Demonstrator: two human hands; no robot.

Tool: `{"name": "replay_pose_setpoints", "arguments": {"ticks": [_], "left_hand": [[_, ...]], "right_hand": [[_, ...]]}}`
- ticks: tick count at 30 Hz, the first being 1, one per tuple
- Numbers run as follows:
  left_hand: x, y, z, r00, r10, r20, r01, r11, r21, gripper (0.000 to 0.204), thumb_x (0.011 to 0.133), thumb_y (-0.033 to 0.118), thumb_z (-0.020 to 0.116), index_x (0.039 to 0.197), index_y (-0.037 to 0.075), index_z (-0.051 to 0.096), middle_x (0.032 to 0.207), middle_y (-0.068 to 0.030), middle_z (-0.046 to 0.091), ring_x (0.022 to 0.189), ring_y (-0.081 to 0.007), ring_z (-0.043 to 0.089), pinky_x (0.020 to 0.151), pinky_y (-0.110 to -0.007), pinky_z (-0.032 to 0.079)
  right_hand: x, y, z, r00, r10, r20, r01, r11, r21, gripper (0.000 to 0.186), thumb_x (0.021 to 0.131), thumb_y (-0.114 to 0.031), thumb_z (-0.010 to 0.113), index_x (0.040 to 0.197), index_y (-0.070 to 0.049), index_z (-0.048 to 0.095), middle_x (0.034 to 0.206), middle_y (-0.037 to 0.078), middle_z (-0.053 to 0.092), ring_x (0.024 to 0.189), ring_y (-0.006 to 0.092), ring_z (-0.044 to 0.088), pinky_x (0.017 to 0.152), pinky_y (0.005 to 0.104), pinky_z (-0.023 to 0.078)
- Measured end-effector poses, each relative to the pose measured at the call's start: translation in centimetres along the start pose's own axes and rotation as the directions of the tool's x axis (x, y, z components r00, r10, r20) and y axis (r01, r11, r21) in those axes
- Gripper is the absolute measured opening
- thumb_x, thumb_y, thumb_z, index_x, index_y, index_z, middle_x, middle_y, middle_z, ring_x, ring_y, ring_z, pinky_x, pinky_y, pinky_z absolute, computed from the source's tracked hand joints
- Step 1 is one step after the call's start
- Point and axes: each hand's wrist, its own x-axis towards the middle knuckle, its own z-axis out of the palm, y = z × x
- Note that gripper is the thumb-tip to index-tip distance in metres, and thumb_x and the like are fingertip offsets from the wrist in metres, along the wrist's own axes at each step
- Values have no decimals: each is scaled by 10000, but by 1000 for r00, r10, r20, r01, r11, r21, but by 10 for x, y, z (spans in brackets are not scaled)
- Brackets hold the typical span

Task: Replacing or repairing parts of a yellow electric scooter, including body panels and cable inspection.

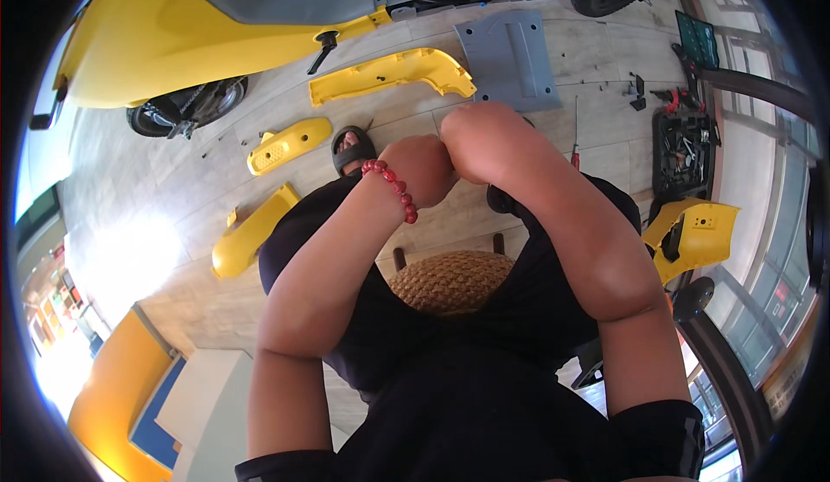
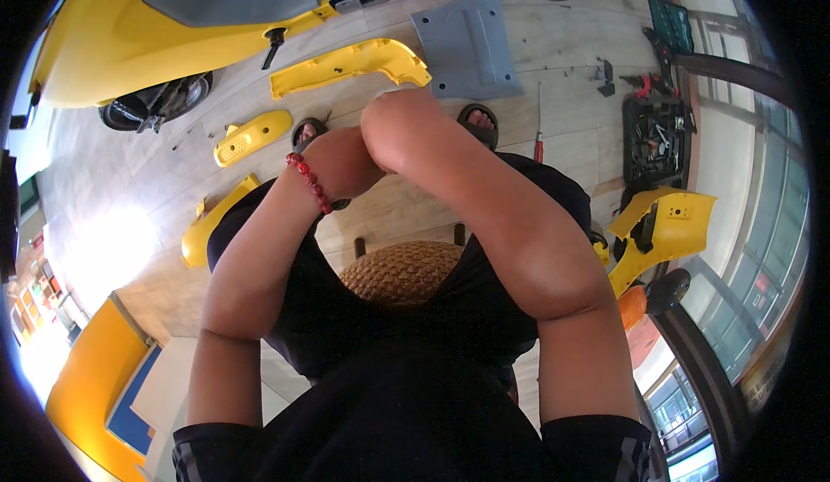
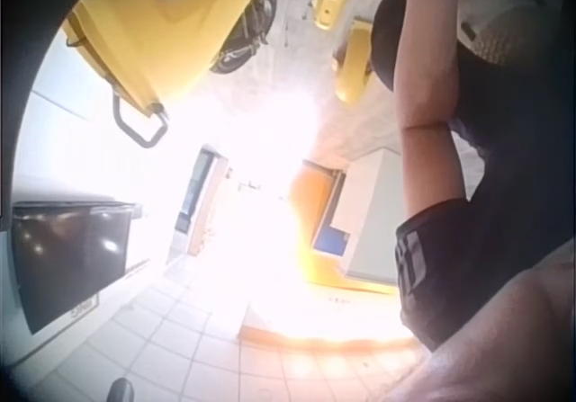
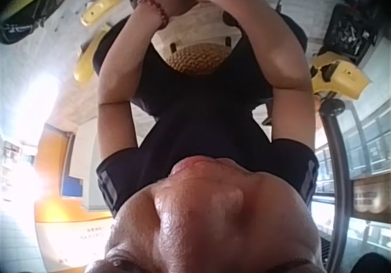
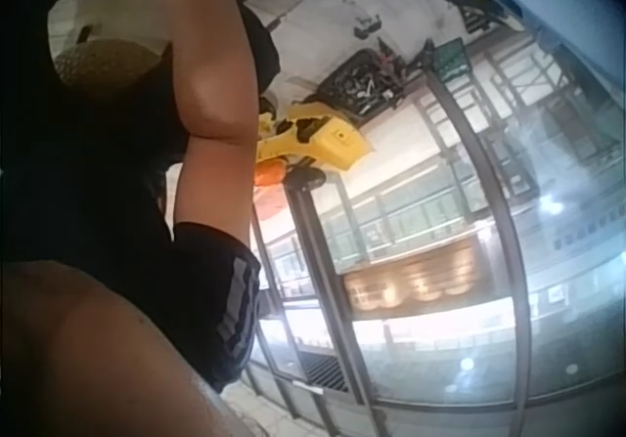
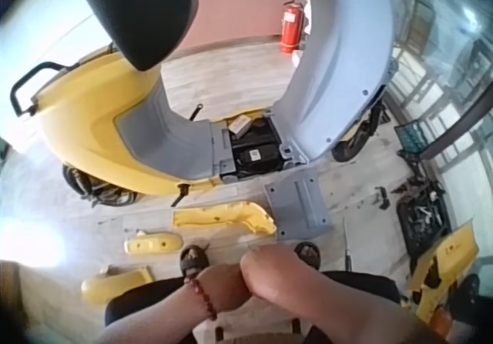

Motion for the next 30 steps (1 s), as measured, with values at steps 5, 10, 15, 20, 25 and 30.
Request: {"name": "replay_pose_setpoints", "arguments": {"ticks": [5, 10, 15, 20, 25, 30], "left_hand": [[-3, 2, -5, 998, -64, 18, 65, 996, -66, 275, 877, 212, 456, 899, 26, 657, 923, -178, 655, 882, -329, 635, 771, -421, 508], [-4, 4, -7, 998, -60, 5, 60, 996, -68, 284, 877, 221, 457, 894, 22, 658, 916, -184, 655, 883, -329, 635, 775, -421, 509], [-3, 0, -5, 999, -33, -6, 33, 998, -48, 271, 874, 210, 463, 897, 24, 659, 927, -184, 653, 881, -326, 637, 769, -414, 511], [-2, -2, -3, 1000, -20, -14, 20, 1000, -23, 256, 870, 194, 465, 898, 32, 661, 928, -180, 653, 883, -324, 638, 768, -415, 510], [-1, -2, -3, 1000, -29, 11, 29, 1000, -10, 248, 866, 187, 467, 893, 37, 663, 922, -176, 655, 878, -323, 639, 766, -415, 510], [-4, 0, -7, 999, -27, -30, 26, 999, -26, 243, 860, 179, 467, 882, 39, 664, 923, -177, 654, 869, -328, 636, 761, -422, 507]], "right_hand": [[0, 0, 1, 1000, 6, 14, -6, 1000, -16, 120, 709, -39, 601, 786, 3, 682, 867, 196, 654, 831, 332, 647, 717, 402, 521], [0, 0, 1, 1000, -1, 1, 1, 1000, -13, 126, 722, -43, 593, 797, 3, 683, 878, 193, 655, 844, 330, 646, 728, 400, 520], [1, 0, 0, 1000, 6, 9, -6, 1000, -27, 132, 726, -50, 593, 807, -4, 686, 878, 192, 657, 847, 329, 646, 730, 402, 520], [1, 0, 0, 1000, 0, 1, 0, 1000, -14, 129, 727, -54, 598, 807, -4, 687, 877, 192, 657, 844, 330, 646, 727, 407, 520], [0, 0, -2, 999, 10, 31, -10, 1000, -4, 130, 727, -47, 600, 814, -1, 686, 878, 194, 656, 843, 329, 647, 724, 406, 520], [-1, -1, -3, 1000, 11, 13, -11, 1000, 14, 126, 729, -46, 605, 814, -3, 687, 880, 189, 658, 837, 328, 649, 717, 400, 522]]}}
